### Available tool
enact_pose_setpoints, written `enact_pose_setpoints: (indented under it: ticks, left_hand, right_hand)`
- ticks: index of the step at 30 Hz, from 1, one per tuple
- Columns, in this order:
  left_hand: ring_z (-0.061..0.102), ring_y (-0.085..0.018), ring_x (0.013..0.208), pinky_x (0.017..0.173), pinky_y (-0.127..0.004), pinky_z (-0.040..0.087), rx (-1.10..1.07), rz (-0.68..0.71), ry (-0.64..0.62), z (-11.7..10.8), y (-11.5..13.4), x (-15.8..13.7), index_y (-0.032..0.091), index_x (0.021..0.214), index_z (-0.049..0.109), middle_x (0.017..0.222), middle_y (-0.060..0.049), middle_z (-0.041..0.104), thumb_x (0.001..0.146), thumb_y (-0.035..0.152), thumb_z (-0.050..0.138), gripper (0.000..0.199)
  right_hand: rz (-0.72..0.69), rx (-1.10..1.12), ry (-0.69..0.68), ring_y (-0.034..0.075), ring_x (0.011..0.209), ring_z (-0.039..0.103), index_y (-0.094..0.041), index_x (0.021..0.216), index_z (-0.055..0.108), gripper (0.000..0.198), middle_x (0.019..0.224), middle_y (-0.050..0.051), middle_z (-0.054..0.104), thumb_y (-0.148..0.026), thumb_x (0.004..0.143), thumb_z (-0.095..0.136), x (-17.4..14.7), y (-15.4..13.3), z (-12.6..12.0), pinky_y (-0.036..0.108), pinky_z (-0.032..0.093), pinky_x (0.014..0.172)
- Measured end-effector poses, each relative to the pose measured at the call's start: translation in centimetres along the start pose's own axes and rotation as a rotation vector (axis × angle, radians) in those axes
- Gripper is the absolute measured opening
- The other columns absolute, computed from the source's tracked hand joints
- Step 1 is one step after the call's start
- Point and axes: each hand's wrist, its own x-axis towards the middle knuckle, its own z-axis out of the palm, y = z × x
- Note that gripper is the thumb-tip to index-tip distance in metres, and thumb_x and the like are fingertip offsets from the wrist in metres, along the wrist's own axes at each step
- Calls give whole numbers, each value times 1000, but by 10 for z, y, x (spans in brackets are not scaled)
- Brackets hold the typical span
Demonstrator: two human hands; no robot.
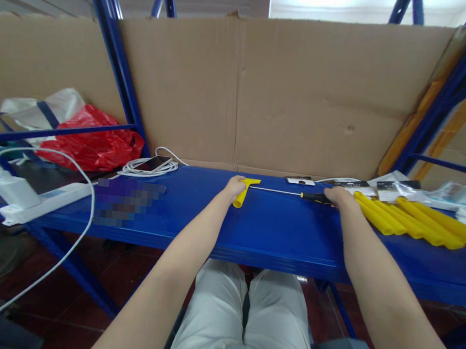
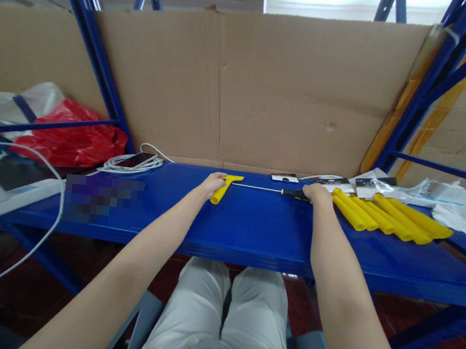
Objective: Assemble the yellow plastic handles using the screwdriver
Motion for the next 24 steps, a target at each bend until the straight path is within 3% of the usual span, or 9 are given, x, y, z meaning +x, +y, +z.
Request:
enact_pose_setpoints:
  ticks: [3, 6, 8, 11, 13, 16, 20, 24]
  left_hand:
    - [66, -19, 70, 56, -22, 46, 30, 0, -3, 0, 0, 0, 14, 124, 55, 95, -12, 69, 72, 2, 63, 54]
    - [66, -18, 71, 54, -21, 45, 61, 7, -3, 0, 2, -1, 14, 126, 53, 99, -13, 68, 74, 2, 61, 54]
    - [66, -18, 73, 53, -20, 45, 71, 15, 0, 0, 3, -3, 13, 126, 53, 102, -14, 68, 74, 0, 59, 54]
    - [66, -18, 73, 53, -20, 45, 79, 18, 6, -1, 4, -5, 12, 126, 53, 101, -14, 68, 74, -3, 55, 54]
    - [67, -19, 74, 53, -21, 45, 74, 18, 18, -1, 4, -6, 12, 126, 54, 101, -14, 68, 74, -3, 55, 54]
    - [67, -19, 77, 54, -20, 46, 66, 23, 43, -1, 4, -6, 13, 125, 54, 104, -14, 68, 73, -4, 54, 55]
    - [67, -20, 81, 55, -20, 46, 65, 25, 59, -1, 4, -7, 12, 125, 54, 107, -15, 67, 71, -5, 54, 57]
    - [68, -21, 82, 57, -21, 48, 55, 11, 60, 0, 5, -8, 12, 126, 54, 105, -15, 68, 71, -4, 56, 58]
  right_hand:
    - [-75, -54, 101, 28, 64, 64, -18, 70, 67, 11, 49, 11, 57, -26, 71, 60, 3, 2, 1, 39, 50, 60]
    - [-113, -162, 207, 30, 76, 66, -16, 76, 69, 14, 64, 16, 64, -25, 67, 63, -2, -2, -5, 39, 51, 63]
    - [-119, -203, 202, 32, 85, 66, -13, 83, 70, 20, 80, 21, 68, -26, 70, 62, -11, -10, -9, 39, 51, 68]
    - [-311, -227, 132, 30, 95, 64, -15, 83, 71, 21, 91, 19, 69, -29, 76, 58, -27, -29, -12, 36, 49, 77]
    - [-464, -207, 44, 27, 95, 64, -19, 81, 72, 20, 90, 12, 71, -32, 79, 57, -36, -40, -9, 31, 48, 79]
    - [-578, -164, -97, 22, 87, 65, -22, 76, 73, 10, 83, 6, 71, -26, 74, 64, -42, -49, -2, 27, 47, 77]
    - [-578, -146, -105, 19, 76, 65, -23, 74, 74, 16, 71, 2, 69, -12, 64, 68, -39, -47, 2, 25, 47, 70]
    - [-508, -173, -118, 15, 56, 59, -24, 82, 75, 23, 53, -1, 60, -11, 66, 64, -34, -42, 2, 23, 45, 57]
